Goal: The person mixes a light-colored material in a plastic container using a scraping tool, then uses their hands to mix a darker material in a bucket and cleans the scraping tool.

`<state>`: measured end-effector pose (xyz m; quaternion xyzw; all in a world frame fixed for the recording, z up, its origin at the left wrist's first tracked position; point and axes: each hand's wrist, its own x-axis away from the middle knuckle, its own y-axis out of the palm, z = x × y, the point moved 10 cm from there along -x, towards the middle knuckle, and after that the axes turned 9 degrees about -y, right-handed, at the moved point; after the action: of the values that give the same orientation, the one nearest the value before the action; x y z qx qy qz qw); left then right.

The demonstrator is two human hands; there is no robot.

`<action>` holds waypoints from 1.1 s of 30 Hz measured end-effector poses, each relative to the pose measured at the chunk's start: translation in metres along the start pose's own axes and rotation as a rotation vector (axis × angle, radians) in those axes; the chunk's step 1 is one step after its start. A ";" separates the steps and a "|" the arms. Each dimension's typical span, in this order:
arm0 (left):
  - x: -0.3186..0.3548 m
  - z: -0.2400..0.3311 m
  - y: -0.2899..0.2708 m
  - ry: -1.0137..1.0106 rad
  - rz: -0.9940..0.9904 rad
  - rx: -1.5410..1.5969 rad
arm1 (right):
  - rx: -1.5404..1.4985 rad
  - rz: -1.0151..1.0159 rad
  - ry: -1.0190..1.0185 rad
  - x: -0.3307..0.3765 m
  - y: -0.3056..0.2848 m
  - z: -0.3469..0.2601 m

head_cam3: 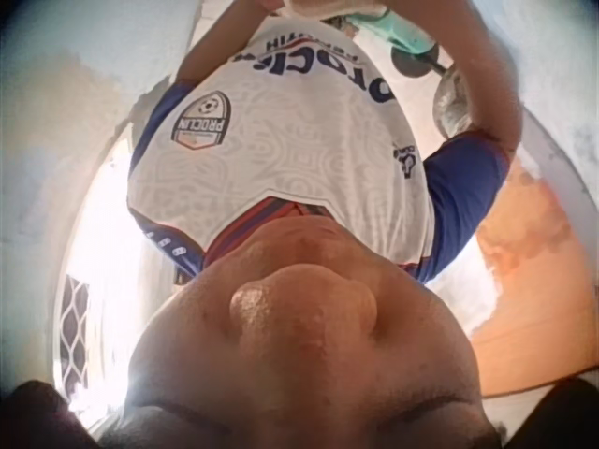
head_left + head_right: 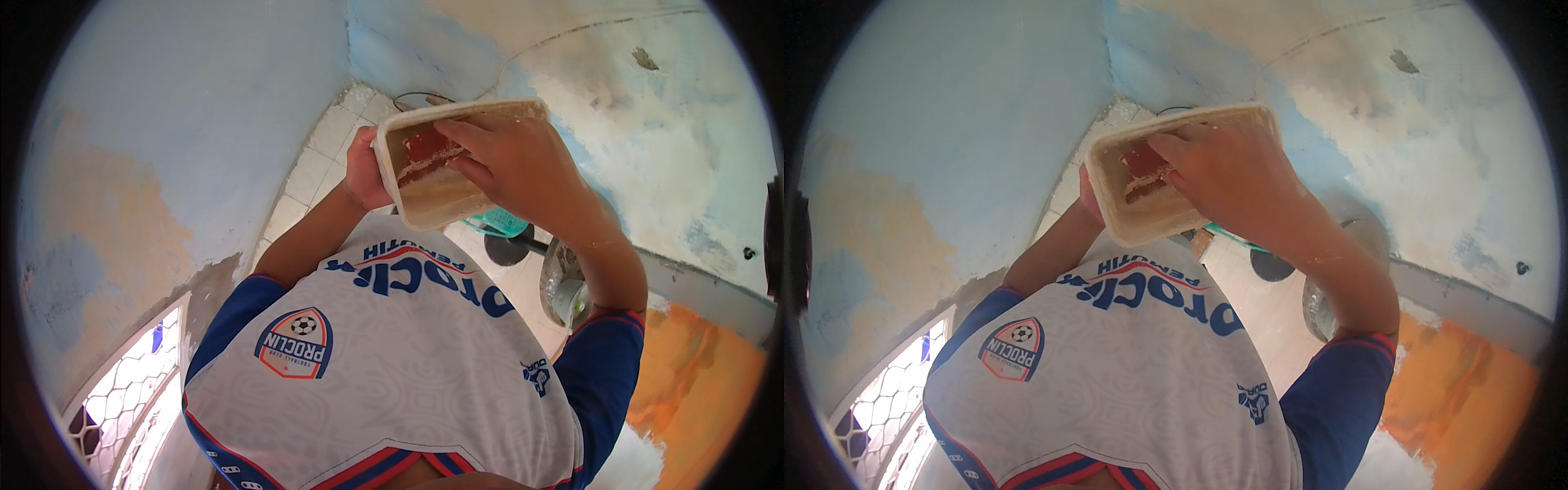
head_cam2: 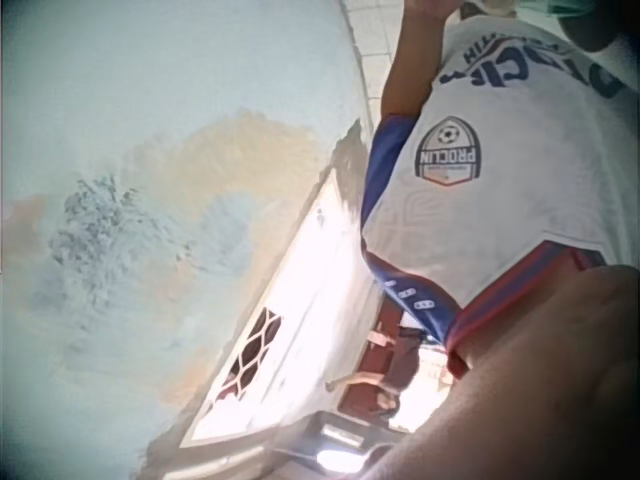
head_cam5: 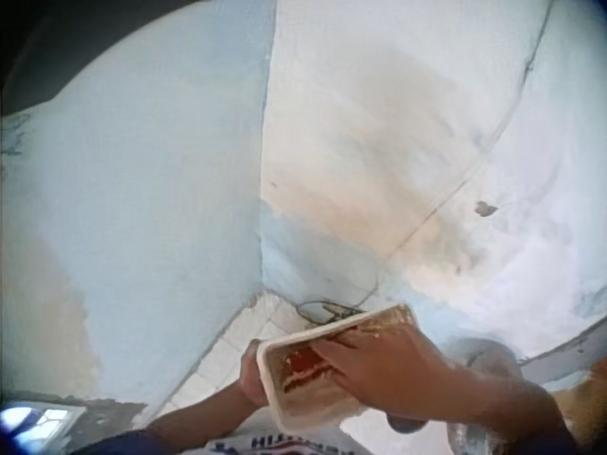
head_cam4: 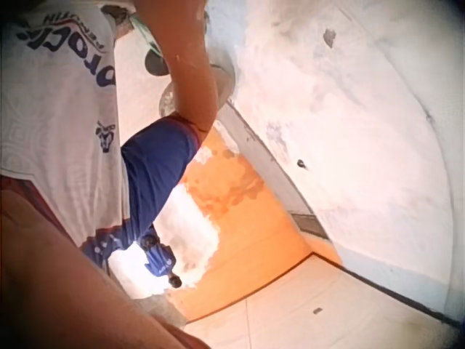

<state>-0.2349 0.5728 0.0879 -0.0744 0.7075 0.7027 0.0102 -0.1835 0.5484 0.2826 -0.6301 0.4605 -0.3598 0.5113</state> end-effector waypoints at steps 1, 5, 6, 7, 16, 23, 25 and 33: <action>0.001 0.001 -0.003 -0.008 0.014 0.015 | 0.018 -0.007 0.002 -0.003 0.001 0.001; 0.007 0.007 -0.011 0.027 0.028 -0.054 | -0.032 -0.053 0.055 -0.009 0.008 0.000; 0.009 0.008 -0.008 0.029 0.006 -0.039 | -0.046 -0.035 0.050 -0.009 0.006 0.000; 0.012 0.008 -0.004 0.031 -0.016 -0.023 | -0.060 -0.017 0.045 -0.009 0.005 -0.001; 0.025 0.008 0.003 0.001 -0.111 0.044 | 0.167 -0.161 -0.103 -0.012 0.024 -0.016; 0.039 0.007 0.013 -0.037 -0.166 0.028 | 0.244 -0.045 -0.126 -0.011 0.010 -0.040; 0.039 0.005 0.024 -0.050 -0.239 0.000 | 0.266 -0.043 -0.151 -0.013 0.024 -0.040; 0.051 0.013 0.027 -0.034 -0.264 0.029 | 0.395 -0.098 0.031 -0.026 0.005 -0.045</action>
<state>-0.2902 0.5812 0.1087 -0.1548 0.7012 0.6862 0.1158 -0.2345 0.5588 0.2884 -0.5339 0.3576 -0.4771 0.5996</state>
